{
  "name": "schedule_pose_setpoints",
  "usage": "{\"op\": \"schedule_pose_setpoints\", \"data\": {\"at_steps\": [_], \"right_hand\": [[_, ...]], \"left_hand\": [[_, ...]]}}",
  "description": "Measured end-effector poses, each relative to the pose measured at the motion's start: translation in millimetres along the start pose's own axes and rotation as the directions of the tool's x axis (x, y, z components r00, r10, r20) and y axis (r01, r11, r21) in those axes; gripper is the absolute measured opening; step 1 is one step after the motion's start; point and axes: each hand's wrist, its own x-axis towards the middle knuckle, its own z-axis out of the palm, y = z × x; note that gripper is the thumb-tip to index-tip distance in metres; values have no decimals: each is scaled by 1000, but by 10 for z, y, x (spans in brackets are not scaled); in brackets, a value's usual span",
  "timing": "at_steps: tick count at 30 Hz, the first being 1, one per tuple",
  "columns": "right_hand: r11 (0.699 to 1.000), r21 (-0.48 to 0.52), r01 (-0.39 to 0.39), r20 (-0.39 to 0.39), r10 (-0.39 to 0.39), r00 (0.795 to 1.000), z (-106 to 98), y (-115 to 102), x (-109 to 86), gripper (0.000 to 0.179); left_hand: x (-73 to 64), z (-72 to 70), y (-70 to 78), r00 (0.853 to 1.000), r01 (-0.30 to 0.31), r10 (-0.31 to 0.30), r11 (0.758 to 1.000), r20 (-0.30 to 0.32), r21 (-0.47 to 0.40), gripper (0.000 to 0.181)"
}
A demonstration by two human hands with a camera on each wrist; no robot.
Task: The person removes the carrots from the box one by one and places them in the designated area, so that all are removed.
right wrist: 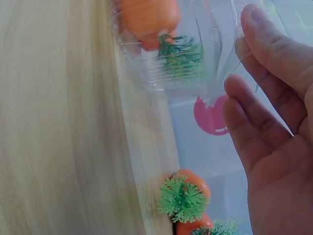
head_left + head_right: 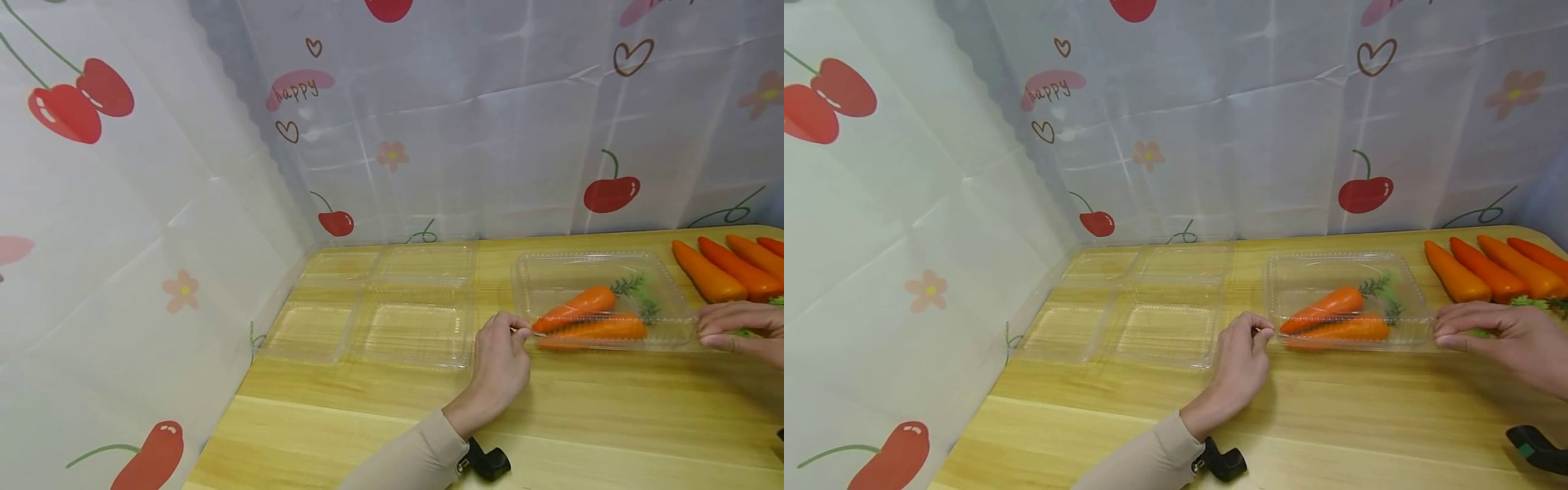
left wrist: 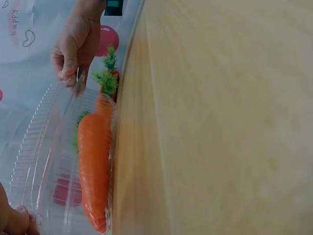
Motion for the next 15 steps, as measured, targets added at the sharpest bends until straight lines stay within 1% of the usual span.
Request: {"op": "schedule_pose_setpoints", "data": {"at_steps": [5,9,11,15], "right_hand": [[1000,4,0,-11,0,1000,-21,48,-13,35],[1000,7,19,-16,-19,1000,-35,72,-16,36],[999,17,49,-17,-48,999,-42,61,-5,37],[988,-42,146,-16,-146,989,-47,-17,41,39]], "left_hand": [[7,-36,31,1000,-20,20,1000,-11,-9,7],[23,-84,61,999,-32,32,999,-4,-5,6],[32,-111,76,999,-40,40,999,-5,7,6],[59,-176,118,998,-63,63,998,-17,16,7]]}}
